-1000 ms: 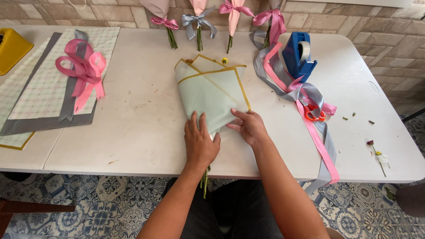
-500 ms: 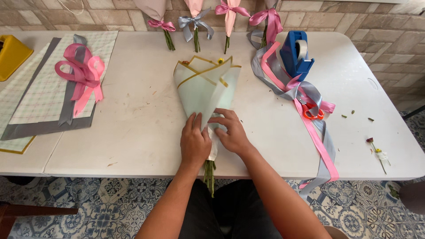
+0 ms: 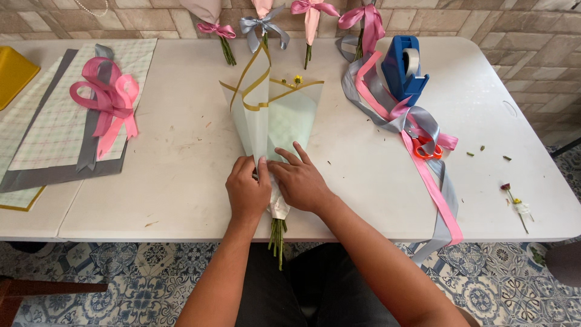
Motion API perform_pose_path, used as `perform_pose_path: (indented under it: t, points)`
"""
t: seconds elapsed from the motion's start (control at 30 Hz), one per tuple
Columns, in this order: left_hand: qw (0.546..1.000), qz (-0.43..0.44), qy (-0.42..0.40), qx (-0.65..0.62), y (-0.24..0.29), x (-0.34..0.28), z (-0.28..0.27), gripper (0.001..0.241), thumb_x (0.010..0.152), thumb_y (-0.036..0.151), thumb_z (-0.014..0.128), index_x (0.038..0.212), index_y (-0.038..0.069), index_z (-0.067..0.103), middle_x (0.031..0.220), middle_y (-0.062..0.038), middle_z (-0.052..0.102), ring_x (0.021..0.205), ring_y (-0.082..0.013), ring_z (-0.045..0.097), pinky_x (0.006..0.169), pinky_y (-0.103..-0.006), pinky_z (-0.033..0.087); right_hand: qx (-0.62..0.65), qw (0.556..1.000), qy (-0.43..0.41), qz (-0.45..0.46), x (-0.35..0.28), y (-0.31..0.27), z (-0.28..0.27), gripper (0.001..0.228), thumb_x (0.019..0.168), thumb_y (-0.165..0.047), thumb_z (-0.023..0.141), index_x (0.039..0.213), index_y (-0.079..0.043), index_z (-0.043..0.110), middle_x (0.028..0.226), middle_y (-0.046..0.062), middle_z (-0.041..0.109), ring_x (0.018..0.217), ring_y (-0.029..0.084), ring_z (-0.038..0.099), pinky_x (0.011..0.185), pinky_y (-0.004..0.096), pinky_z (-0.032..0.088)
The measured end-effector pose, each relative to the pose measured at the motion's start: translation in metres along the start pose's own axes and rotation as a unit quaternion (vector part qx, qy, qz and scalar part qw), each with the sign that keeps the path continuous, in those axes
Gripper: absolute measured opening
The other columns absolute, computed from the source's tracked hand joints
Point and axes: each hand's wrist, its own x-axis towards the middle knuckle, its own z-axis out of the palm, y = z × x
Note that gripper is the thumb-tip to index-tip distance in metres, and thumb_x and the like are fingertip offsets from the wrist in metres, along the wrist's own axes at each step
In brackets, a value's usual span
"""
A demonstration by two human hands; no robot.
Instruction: The person wraps a bouquet of yellow flowers in several layers of decorative paper, smoothing the paper by hand and securing the arrangement with tape.
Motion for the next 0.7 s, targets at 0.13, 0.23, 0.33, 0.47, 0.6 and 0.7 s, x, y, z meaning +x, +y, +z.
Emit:
perform_pose_path:
  t: [0.13,0.23,0.33,0.47,0.6,0.7]
  points:
    - [0.999,0.013,0.016,-0.025,0.02,0.011,-0.018,0.017,0.099,0.017,0.067,0.087,0.007,0.074,0.077,-0.003,0.061,0.069,-0.0257,0.068,0.052,-0.0311,0.054,-0.029,0.999,-0.019,-0.026,0.002,0.001,0.011,0.034,0.092,-0.017,0.055,0.124,-0.018,0.066,0.129,0.002,0.071,0.14,0.025,0.053,0.127,0.051,0.02]
    - [0.998,-0.008,0.044,-0.049,0.015,0.01,-0.027,0.017,0.098,0.014,0.068,0.083,0.008,0.072,0.072,-0.002,0.062,0.066,-0.0247,0.068,0.048,-0.0296,0.054,-0.016,0.998,-0.041,-0.037,0.008,-0.001,0.006,0.036,0.089,-0.014,0.055,0.123,-0.014,0.065,0.129,0.006,0.07,0.137,0.028,0.055,0.126,0.052,0.025]
    - [0.985,-0.108,0.104,-0.085,-0.005,0.002,-0.037,0.022,0.098,0.016,0.07,0.079,0.006,0.064,0.067,-0.009,0.059,0.063,-0.027,0.064,0.05,-0.0317,0.05,0.033,0.997,-0.069,-0.019,0.016,0.0,0.002,0.042,0.084,-0.008,0.053,0.125,-0.011,0.064,0.123,0.01,0.07,0.128,0.032,0.061,0.12,0.053,0.036]
    - [0.949,-0.218,0.134,-0.183,-0.007,-0.002,-0.058,0.012,0.1,0.011,0.062,0.093,0.002,0.066,0.079,-0.012,0.066,0.067,-0.0223,0.07,0.048,-0.0311,0.059,0.058,0.994,-0.096,-0.011,0.031,0.004,0.007,0.049,0.086,-0.007,0.053,0.134,-0.005,0.061,0.113,0.014,0.069,0.114,0.032,0.065,0.108,0.046,0.046]
    - [0.939,-0.244,0.138,-0.2,-0.007,-0.002,-0.066,0.015,0.102,0.01,0.059,0.097,-0.003,0.066,0.083,-0.015,0.066,0.067,-0.0264,0.072,0.047,-0.034,0.063,0.016,0.995,-0.1,-0.002,0.049,0.009,0.023,0.043,0.093,-0.013,0.053,0.134,-0.008,0.065,0.11,0.009,0.065,0.105,0.027,0.063,0.098,0.039,0.05]
    - [0.936,-0.252,0.139,-0.203,-0.006,-0.001,-0.073,0.015,0.102,0.01,0.058,0.1,-0.003,0.065,0.087,-0.016,0.067,0.066,-0.0245,0.072,0.046,-0.0335,0.063,0.017,0.991,-0.135,0.011,0.063,0.008,0.03,0.044,0.089,-0.018,0.06,0.132,-0.009,0.065,0.134,0.01,0.056,0.118,0.027,0.06,0.107,0.038,0.048]
